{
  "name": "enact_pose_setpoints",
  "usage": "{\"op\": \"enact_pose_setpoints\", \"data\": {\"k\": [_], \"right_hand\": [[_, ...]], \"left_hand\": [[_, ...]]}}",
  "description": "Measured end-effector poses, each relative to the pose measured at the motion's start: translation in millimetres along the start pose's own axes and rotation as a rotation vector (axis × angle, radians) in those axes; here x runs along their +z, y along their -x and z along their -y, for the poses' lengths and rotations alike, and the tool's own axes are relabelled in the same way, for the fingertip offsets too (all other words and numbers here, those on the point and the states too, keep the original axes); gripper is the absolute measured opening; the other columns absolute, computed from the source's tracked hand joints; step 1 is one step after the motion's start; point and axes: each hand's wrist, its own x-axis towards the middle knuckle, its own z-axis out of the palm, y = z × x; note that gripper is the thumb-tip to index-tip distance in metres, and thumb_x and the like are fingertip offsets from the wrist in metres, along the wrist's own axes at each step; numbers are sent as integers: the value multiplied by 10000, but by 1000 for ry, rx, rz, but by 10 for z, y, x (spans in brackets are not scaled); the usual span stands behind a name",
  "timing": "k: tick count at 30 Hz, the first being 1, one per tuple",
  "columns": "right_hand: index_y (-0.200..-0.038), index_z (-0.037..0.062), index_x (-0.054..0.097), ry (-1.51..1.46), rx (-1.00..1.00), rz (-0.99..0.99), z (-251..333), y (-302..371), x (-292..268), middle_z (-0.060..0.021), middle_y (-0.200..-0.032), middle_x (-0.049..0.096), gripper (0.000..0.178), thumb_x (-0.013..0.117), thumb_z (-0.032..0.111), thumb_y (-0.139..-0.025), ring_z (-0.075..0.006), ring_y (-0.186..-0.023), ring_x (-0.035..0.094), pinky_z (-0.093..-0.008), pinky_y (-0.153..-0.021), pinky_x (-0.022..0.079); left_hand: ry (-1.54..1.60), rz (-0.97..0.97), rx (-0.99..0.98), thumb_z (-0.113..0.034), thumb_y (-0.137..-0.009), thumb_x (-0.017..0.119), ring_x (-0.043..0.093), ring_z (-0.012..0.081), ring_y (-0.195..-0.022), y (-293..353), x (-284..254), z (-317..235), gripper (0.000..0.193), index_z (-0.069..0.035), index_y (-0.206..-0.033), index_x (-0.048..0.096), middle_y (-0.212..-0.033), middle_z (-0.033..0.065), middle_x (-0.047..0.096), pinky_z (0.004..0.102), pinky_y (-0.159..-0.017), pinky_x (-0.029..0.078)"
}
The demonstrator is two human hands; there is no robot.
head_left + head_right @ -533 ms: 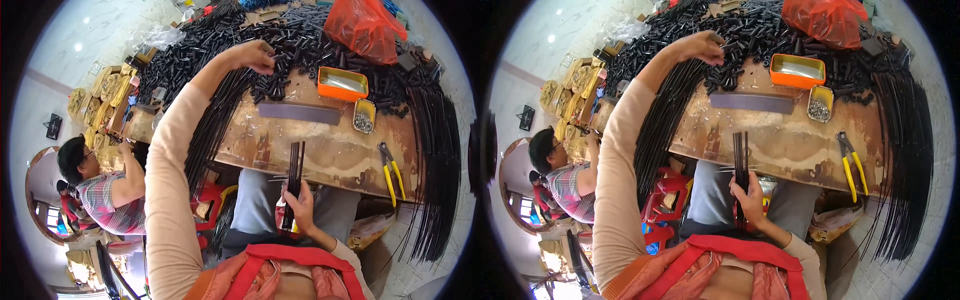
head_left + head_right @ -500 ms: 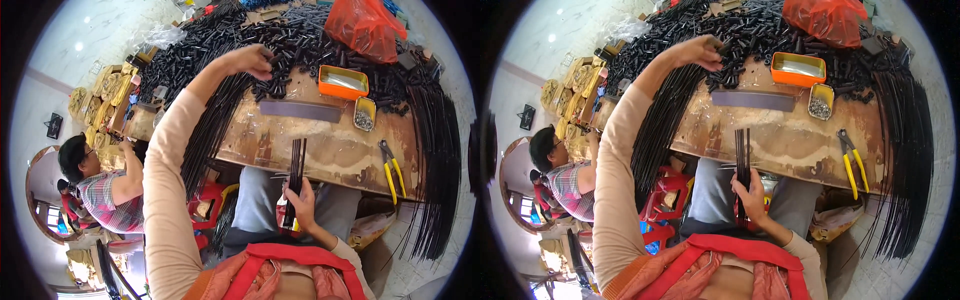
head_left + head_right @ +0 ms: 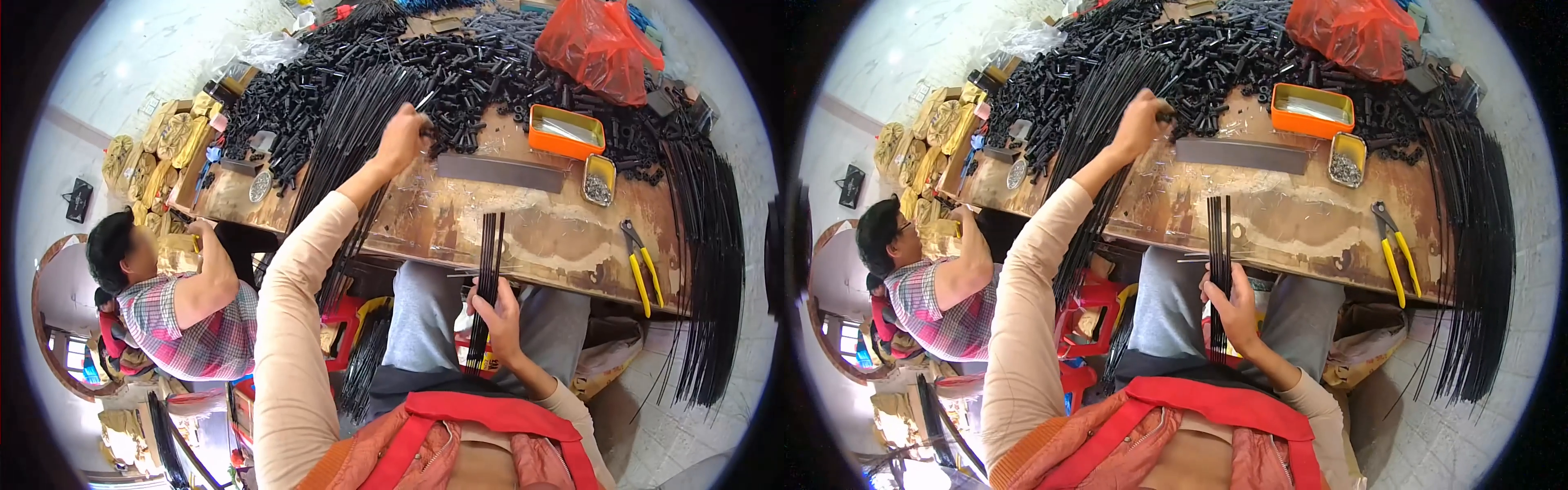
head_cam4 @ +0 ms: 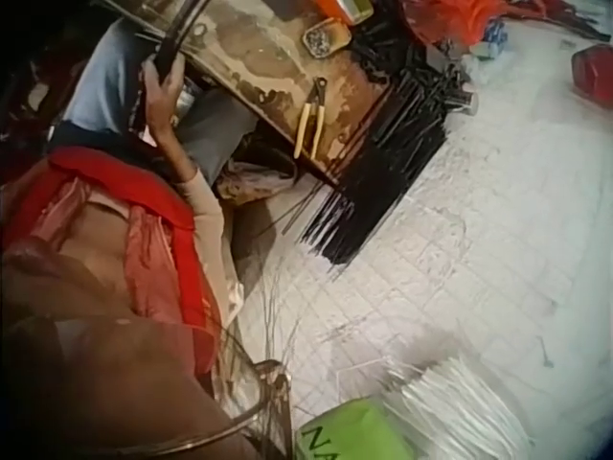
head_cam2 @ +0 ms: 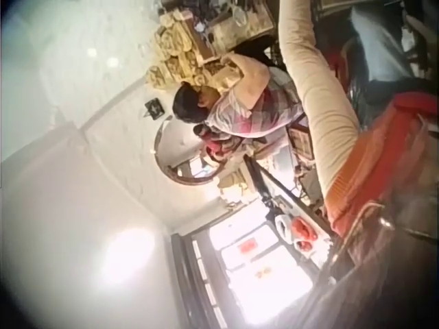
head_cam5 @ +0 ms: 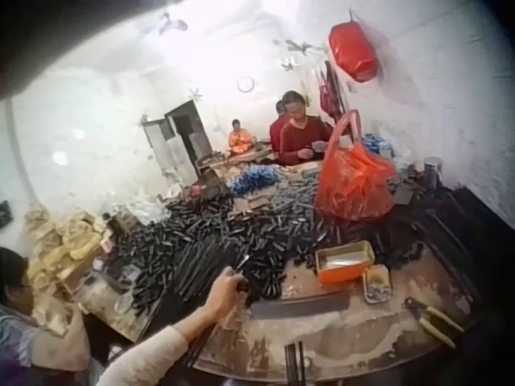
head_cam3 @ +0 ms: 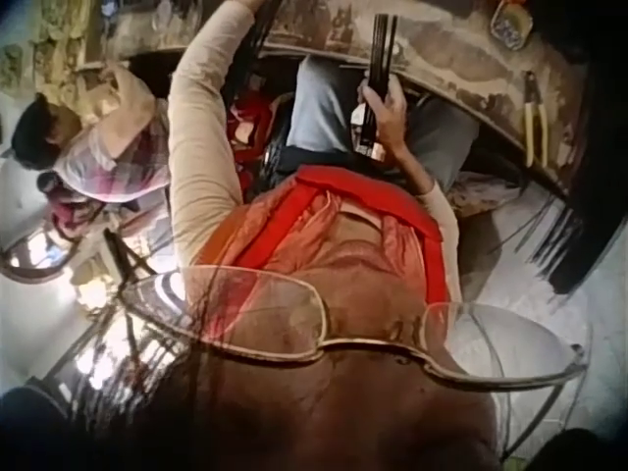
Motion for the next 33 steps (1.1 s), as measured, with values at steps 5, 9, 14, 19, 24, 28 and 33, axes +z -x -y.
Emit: {"op": "enact_pose_setpoints", "data": {"k": [5, 9, 14, 19, 24, 28, 33], "right_hand": [[-1208, -61, 515, -66, -18, 38, -119, 56, -23, -165, -1062, 626, 513, 315, 379, -1036, -207, -902, 627, -328, -845, 496], [-1158, -54, 562, -232, 138, -17, -111, 203, -29, -151, -1047, 640, 479, 316, 338, -1035, -231, -921, 630, -366, -831, 505], [-1276, -14, 512, 372, 18, 74, -80, 748, 6, -114, -1152, 620, 463, 435, 348, -998, -231, -1100, 575, -368, -1005, 417], [-1075, -32, 622, 138, 258, -28, -129, 1033, 297, -90, -852, 682, 244, 628, 155, -920, -139, -791, 647, -262, -754, 505], [-986, -32, 614, 196, 174, -22, -28, 1087, 544, -94, -793, 674, 160, 594, 118, -933, -133, -711, 639, -261, -676, 507], [-979, -25, 616, 167, 167, -31, -24, 1071, 603, -101, -829, 682, 172, 609, 142, -938, -144, -745, 657, -262, -683, 522], [-993, -20, 614, 185, 184, -39, -47, 1063, 604, -92, -822, 679, 176, 619, 147, -935, -147, -750, 661, -265, -687, 527]], "left_hand": [[616, 80, -59, -183, -735, 822, 611, 104, -724, 467, -109, -776, 223, -37, -856, 704, -816, 28, 669, 253, -664, 474], [1274, 388, -461, -105, -793, 765, 585, 49, -717, 1097, -360, -1623, 140, -26, -881, 689, -803, -6, 681, 226, -654, 482], [1287, 641, 177, -7, -801, 703, 673, 142, -807, 1746, -1414, -2419, 146, -16, -946, 687, -857, 99, 702, 253, -731, 516], [1048, -175, -373, -123, -860, 680, 520, 54, -604, 1941, -1418, -1869, 105, -26, -901, 687, -698, -19, 619, 209, -564, 410], [1444, -157, -841, -187, -969, 572, 483, 51, -673, 2600, -683, -1609, 175, -30, -1002, 640, -883, 12, 626, 228, -621, 396], [1479, -480, -768, -192, -976, 562, 506, 63, -691, 2750, -433, -1654, 194, -20, -1046, 617, -922, 29, 628, 238, -639, 417], [1392, -617, -767, -212, -980, 558, 513, 77, -702, 2645, -401, -1761, 200, -21, -1019, 605, -907, 34, 624, 242, -641, 413]]}}
